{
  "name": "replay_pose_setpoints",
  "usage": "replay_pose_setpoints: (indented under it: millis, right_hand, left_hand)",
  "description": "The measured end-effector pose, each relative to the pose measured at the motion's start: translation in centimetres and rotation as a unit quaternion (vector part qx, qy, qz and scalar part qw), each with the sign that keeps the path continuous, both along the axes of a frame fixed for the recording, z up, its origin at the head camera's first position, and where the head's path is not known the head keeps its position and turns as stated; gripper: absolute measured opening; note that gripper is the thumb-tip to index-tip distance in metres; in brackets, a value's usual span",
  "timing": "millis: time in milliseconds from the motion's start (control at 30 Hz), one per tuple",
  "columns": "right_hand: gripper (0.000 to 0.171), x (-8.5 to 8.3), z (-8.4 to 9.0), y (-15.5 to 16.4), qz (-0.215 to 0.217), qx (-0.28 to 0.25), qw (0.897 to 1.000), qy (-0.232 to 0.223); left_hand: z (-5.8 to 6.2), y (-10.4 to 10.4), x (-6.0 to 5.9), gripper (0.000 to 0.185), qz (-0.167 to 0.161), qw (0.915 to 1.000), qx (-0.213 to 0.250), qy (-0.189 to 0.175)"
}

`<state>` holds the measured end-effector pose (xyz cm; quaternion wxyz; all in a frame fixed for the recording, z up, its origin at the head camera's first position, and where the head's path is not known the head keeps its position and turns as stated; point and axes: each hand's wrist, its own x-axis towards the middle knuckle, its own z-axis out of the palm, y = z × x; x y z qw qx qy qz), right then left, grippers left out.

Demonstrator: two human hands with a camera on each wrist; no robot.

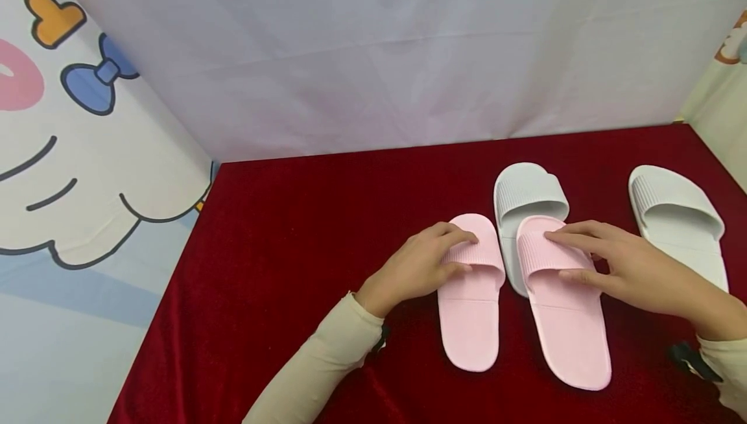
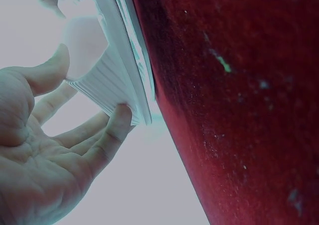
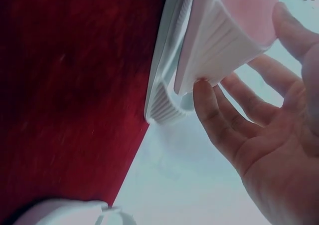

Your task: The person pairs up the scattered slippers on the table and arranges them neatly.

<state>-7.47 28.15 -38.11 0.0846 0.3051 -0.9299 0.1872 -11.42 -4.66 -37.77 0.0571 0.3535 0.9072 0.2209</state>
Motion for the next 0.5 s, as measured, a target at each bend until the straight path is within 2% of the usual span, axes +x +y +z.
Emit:
replay_pose_setpoints:
  millis: [500]
  right_hand:
    - [0.060, -0.8, -0.2, -3.0, 0.030, 0.002, 1.000, 0.000]
  left_hand:
    - [0.2, -0.6, 0.5, 0.039, 0.000, 0.9999, -0.001, 0.012]
